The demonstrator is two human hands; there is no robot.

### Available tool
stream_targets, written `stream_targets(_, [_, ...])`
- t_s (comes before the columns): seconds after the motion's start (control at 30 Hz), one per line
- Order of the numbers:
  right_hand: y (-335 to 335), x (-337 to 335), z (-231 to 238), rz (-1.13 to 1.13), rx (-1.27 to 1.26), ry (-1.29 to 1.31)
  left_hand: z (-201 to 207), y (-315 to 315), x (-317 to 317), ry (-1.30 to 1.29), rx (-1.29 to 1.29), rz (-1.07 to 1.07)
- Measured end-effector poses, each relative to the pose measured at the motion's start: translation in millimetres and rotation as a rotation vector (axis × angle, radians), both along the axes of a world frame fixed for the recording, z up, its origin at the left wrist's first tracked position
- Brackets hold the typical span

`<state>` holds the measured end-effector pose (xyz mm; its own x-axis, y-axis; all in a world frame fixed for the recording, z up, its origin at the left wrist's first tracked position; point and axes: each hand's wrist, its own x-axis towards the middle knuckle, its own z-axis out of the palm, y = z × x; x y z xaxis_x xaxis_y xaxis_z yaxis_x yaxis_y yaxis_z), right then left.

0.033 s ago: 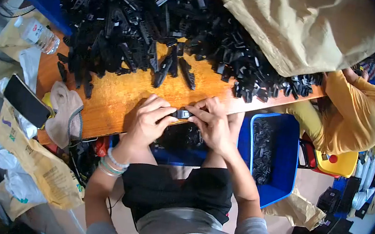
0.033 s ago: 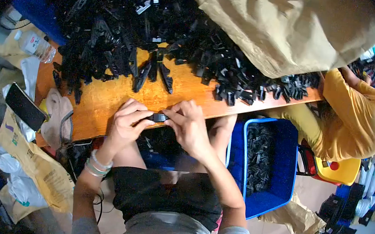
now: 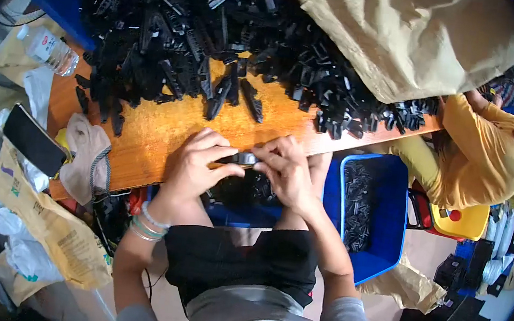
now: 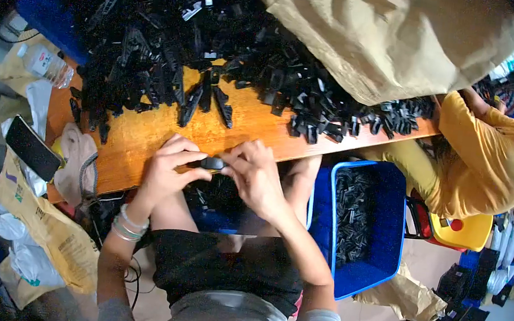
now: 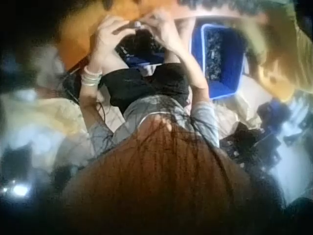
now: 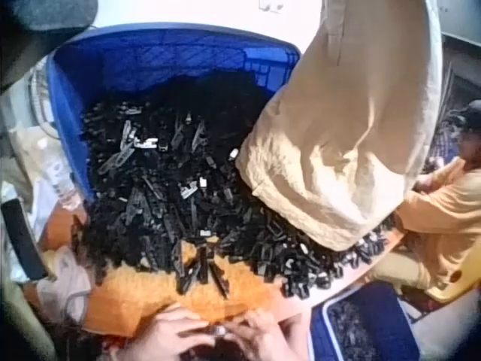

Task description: The person wipes their hands with a cloth, then repeatedly picks up plastic components from a pile on the table, assembles them together by hand, and drops them into a container below.

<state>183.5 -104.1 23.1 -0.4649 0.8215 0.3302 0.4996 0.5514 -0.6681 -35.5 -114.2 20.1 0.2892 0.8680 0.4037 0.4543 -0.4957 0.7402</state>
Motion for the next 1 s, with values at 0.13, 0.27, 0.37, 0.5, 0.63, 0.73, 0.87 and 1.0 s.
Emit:
stream_targets(0.13, [-7,31,7,-0.144,0.013,-0.038,11,16,-5,-0.104,-0.197,0.033])
stream_targets(0.27, [25,58,4,-0.687,0.391,-0.207,17,52,20,0.234,0.319,0.12])
stream_targets(0.37, [27,63,-11,-0.646,0.305,-0.131,13,63,24,0.499,0.429,0.018])
stream_targets(0.5, [13,49,-17,-0.545,0.24,-0.124,3,29,30,0.445,0.287,-0.022])
stream_targets(0.63, [8,38,-6,-0.613,0.288,-0.249,11,-1,30,0.271,0.174,0.098])
stream_targets(0.73, [3,37,-4,-0.61,0.234,-0.15,0,-8,27,0.171,0.13,0.191])
stream_targets(0.87, [-6,27,4,-0.54,-0.025,0.276,6,-11,16,-0.033,-0.004,0.18])
stream_targets(1.0, [-8,14,1,-0.332,-0.592,0.695,0,0,7,0.019,-0.009,0.052])
